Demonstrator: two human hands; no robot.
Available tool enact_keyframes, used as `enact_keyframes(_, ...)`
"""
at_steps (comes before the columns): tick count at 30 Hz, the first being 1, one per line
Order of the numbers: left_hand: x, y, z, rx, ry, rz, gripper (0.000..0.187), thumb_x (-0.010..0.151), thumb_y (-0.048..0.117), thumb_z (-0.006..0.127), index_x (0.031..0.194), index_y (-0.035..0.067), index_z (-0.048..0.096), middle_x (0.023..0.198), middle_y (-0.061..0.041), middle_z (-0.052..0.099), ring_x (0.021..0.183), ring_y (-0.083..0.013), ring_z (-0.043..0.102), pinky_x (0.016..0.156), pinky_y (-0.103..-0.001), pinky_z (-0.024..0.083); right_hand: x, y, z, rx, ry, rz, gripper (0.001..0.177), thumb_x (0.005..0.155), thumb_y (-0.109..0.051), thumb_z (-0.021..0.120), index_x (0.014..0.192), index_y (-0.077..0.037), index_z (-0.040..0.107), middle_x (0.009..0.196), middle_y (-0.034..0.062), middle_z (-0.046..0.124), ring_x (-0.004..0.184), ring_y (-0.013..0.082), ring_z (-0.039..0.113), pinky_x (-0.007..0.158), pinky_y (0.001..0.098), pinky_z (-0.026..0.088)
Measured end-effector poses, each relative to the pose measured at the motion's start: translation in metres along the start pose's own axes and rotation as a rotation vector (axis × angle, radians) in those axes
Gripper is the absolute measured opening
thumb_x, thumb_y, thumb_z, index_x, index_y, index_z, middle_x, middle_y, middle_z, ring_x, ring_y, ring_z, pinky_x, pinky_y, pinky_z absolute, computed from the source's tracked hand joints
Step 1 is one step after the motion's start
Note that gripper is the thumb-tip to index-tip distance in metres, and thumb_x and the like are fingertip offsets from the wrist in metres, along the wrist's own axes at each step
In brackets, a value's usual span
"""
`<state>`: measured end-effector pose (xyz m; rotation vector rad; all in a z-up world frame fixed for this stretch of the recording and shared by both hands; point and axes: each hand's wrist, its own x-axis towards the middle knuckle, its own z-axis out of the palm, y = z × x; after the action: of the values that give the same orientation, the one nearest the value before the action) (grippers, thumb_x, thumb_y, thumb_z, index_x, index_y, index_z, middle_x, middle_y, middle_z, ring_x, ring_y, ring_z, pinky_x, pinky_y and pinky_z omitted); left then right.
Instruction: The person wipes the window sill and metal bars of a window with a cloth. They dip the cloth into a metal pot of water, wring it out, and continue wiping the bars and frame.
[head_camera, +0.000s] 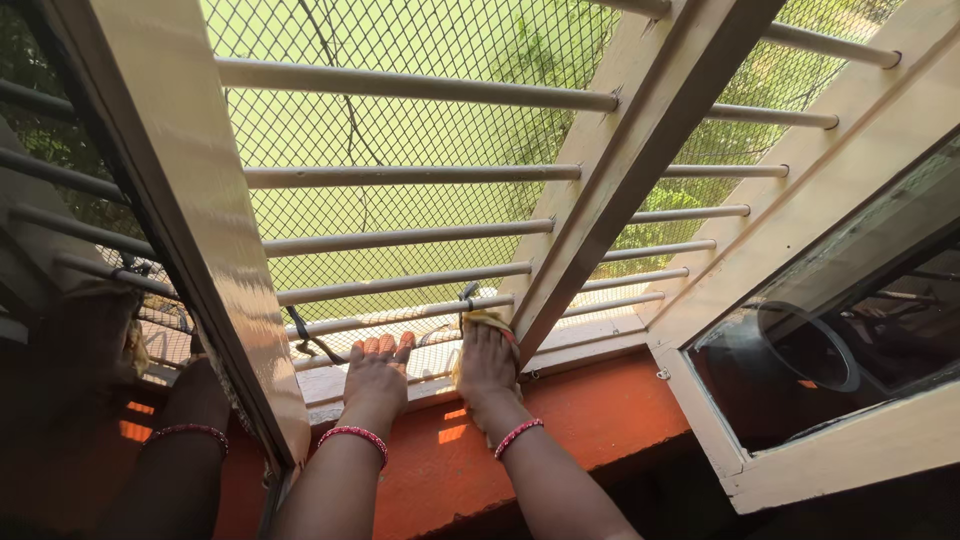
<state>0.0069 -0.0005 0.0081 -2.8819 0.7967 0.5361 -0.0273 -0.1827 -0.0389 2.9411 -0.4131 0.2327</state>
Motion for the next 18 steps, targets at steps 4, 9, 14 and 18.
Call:
enact_keyframes(4, 0.002, 0.000, 0.005, -0.008, 0.098, 0.001, 0.070, 0.101, 0.013, 0.032, 0.166, 0.025, 0.010, 0.167, -0.007, 0.029, 0.155, -0.0245, 0.027, 0.126, -0.046, 0.008, 0.037, 0.013, 0.001, -0.111, -0.008, -0.071, 0.045, 0.100, -0.017, 0.052, 0.144, -0.007, 0.048, 0.148, 0.0156, 0.047, 0.142, 0.0317, 0.042, 0.118, 0.0448, 0.034)
enact_keyframes(9, 0.003, -0.002, 0.007, 0.008, 0.149, 0.010, 0.070, 0.100, 0.018, 0.035, 0.165, 0.025, 0.011, 0.166, -0.008, 0.028, 0.153, -0.0259, 0.025, 0.124, -0.046, 0.010, -0.010, 0.039, 0.052, -0.008, 0.233, -0.194, 0.059, 0.096, -0.016, 0.053, 0.152, -0.003, 0.042, 0.145, 0.0153, 0.048, 0.132, 0.0307, 0.046, 0.111, 0.0457, 0.036)
enact_keyframes(14, 0.006, 0.001, 0.009, -0.026, 0.141, -0.012, 0.070, 0.100, 0.020, 0.037, 0.165, 0.024, 0.012, 0.166, -0.009, 0.030, 0.154, -0.0257, 0.025, 0.125, -0.047, 0.009, -0.055, 0.014, 0.067, 0.190, 0.013, 0.085, 0.062, 0.097, -0.023, 0.058, 0.154, -0.009, 0.036, 0.146, 0.0178, 0.042, 0.136, 0.0374, 0.038, 0.114, 0.0531, 0.030)
enact_keyframes(18, 0.004, 0.002, 0.008, -0.004, 0.133, -0.009, 0.071, 0.101, 0.021, 0.037, 0.165, 0.025, 0.009, 0.167, -0.009, 0.027, 0.153, -0.0271, 0.025, 0.124, -0.048, 0.008, -0.059, -0.031, 0.066, 0.334, -0.072, 0.104, 0.082, 0.076, -0.015, 0.072, 0.149, -0.004, 0.036, 0.151, 0.0204, 0.035, 0.137, 0.0393, 0.034, 0.111, 0.0510, 0.029)
